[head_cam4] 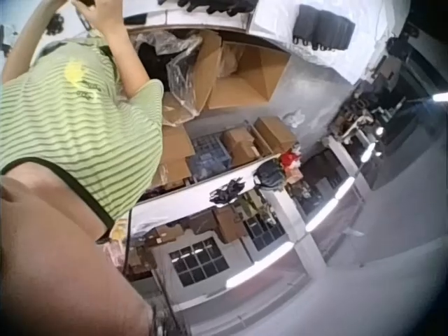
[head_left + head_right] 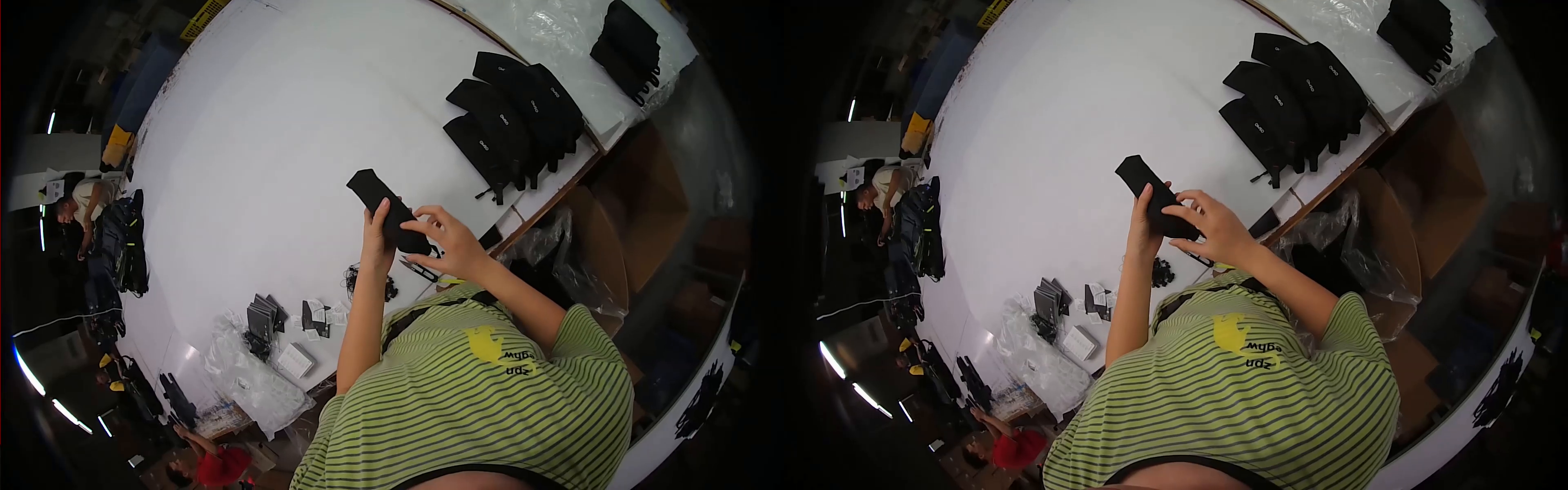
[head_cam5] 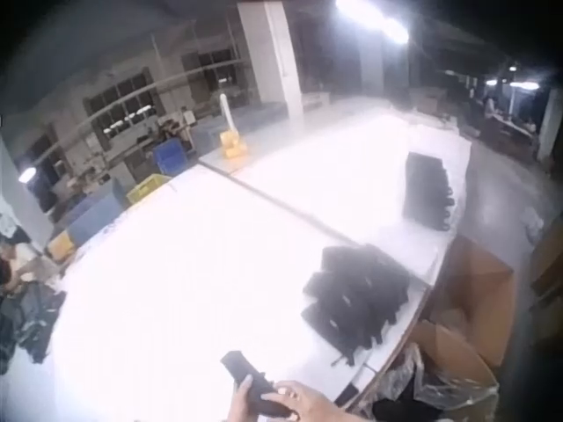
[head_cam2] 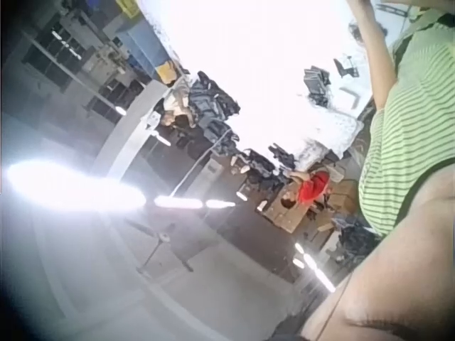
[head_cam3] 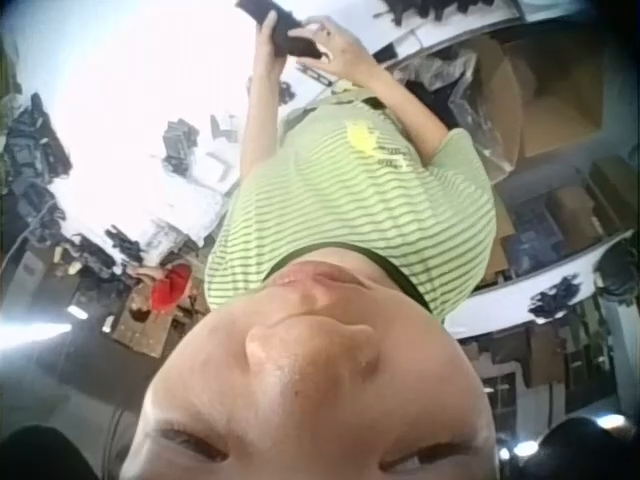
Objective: Organizing and packing black gear pouches into cardboard boxes with plastic liners.
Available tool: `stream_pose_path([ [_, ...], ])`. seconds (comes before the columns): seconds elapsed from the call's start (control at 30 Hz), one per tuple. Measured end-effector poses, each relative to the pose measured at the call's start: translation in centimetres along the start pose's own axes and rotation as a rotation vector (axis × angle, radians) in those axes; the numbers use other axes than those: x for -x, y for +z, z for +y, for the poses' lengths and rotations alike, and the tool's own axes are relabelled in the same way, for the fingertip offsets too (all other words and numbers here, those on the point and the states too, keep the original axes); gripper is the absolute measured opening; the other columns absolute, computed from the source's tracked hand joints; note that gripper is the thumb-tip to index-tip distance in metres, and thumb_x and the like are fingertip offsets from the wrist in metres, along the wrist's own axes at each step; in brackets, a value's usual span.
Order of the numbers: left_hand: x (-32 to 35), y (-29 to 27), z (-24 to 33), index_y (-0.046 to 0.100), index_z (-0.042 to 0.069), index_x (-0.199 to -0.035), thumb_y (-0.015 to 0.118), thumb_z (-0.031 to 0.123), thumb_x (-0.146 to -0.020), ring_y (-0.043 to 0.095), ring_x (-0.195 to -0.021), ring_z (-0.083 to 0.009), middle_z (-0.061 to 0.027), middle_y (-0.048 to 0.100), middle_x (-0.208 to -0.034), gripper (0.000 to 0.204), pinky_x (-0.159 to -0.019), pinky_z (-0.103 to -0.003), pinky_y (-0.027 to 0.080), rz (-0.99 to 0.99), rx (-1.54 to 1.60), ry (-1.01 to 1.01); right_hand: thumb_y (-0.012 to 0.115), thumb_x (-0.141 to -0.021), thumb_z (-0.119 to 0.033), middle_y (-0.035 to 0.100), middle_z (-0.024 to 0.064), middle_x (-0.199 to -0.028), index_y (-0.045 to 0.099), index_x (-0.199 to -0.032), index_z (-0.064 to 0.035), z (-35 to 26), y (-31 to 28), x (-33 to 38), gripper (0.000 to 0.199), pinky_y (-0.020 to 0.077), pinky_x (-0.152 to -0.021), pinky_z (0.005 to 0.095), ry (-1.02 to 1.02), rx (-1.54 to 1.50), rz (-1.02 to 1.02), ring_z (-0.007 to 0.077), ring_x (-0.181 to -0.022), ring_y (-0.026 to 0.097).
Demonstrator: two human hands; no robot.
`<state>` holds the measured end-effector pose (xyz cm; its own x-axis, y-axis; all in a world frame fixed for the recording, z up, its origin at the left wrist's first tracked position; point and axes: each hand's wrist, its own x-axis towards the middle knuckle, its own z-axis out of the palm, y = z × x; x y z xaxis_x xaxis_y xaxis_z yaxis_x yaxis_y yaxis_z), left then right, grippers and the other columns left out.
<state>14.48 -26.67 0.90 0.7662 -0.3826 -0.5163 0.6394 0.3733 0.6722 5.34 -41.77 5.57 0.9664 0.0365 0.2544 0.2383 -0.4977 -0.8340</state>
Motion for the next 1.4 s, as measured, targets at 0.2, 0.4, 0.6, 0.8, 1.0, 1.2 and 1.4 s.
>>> stream_pose_path([
  [0.2, -0.8, -3.8, -1.1, 0.025, 0.005, -0.137, 0.074, 0.028, -0.077, 0.056, -0.098, -0.0209, -0.0134, 0.051, -0.114, 0.081, -0.078, -0.033, 0.05, 0.347, -0.288, 0.074, 0.07, -0.072, -0.028, 0.041, 0.0143, -0.128, 0.042, -0.132, -0.0242, 13.3, -7.7, -2.9, 0.066, 0.032, -0.098, 0.0424, 0.402, 0.992, 0.349, 0.0307, -0.118, 0.038],
  [0.4, -3.8, -10.2, -4.4, 0.04, -0.003, -0.131, 0.063, 0.035, -0.085, 0.052, -0.105, -0.0189, -0.0132, 0.051, -0.122, 0.064, -0.088, -0.029, 0.041, 0.482, -0.652, 0.337, 0.068, -0.074, -0.024, 0.046, 0.0183, -0.124, 0.049, -0.129, -0.0253, 15.4, -10.5, -4.0, 0.058, 0.0443, -0.09, 0.041, 0.373, 0.742, 0.316, 0.0356, -0.11, 0.049],
  [0.6, -2.5, -6.9, -3.9, 0.022, 0.001, -0.142, 0.042, 0.027, -0.096, 0.022, -0.134, -0.036, -0.0217, 0.013, -0.148, 0.057, -0.108, -0.042, 0.021, 0.499, -1.077, 0.753, 0.059, -0.086, -0.013, 0.048, 0.008, -0.133, 0.046, -0.131, -0.0022, 11.1, 0.7, -3.3, 0.048, 0.0329, -0.1, 0.027, 0.272, -0.498, 0.332, 0.0145, -0.119, 0.045],
  [0.8, -3.1, -5.9, -4.1, 0.025, 0.012, -0.143, 0.042, 0.029, -0.095, 0.011, -0.137, -0.0381, -0.019, 0.007, -0.15, 0.054, -0.109, -0.046, 0.013, 0.374, -1.106, 0.722, 0.058, -0.087, -0.025, 0.041, 0.017, -0.134, 0.048, -0.131, -0.014, 11.2, 12.6, -0.3, 0.047, 0.0312, -0.101, 0.0348, 0.475, -0.473, -0.097, 0.0288, -0.122, 0.04],
  [1.0, -2.2, -4.7, -3.5, 0.031, 0.019, -0.141, 0.048, 0.036, -0.091, 0.012, -0.138, -0.0361, -0.0136, 0.012, -0.151, 0.055, -0.109, -0.05, 0.014, 0.358, -1.582, 0.664, 0.062, -0.083, -0.034, 0.042, 0.016, -0.129, 0.051, -0.128, -0.0162, 13.3, 7.0, -1.1, 0.049, 0.0264, -0.102, 0.0476, 0.248, 0.312, 0.013, 0.0347, -0.12, 0.036],
  [1.2, -2.8, -3.9, -3.7, 0.032, 0.02, -0.141, 0.049, 0.036, -0.091, 0.015, -0.138, -0.0338, -0.0119, 0.017, -0.15, 0.056, -0.108, -0.05, 0.017, 0.358, -1.659, 0.664, 0.07, -0.072, -0.03, 0.042, 0.0151, -0.129, 0.044, -0.128, -0.0055, 17.8, -3.6, -1.2, 0.066, 0.0281, -0.099, 0.0444, 0.55, 0.935, 0.335, 0.0319, -0.121, 0.035],
  [1.4, -2.7, -3.8, -3.9, 0.032, 0.019, -0.141, 0.048, 0.035, -0.091, 0.014, -0.138, -0.0339, -0.0122, 0.017, -0.15, 0.055, -0.109, -0.051, 0.015, 0.372, -1.63, 0.678, 0.062, -0.074, -0.007, 0.053, 0.0146, -0.111, 0.05, -0.113, -0.0105, 15.2, -3.1, -1.7, 0.041, 0.0444, -0.084, 0.0397, 0.477, 0.428, 0.406, 0.0345, -0.098, 0.054],
])
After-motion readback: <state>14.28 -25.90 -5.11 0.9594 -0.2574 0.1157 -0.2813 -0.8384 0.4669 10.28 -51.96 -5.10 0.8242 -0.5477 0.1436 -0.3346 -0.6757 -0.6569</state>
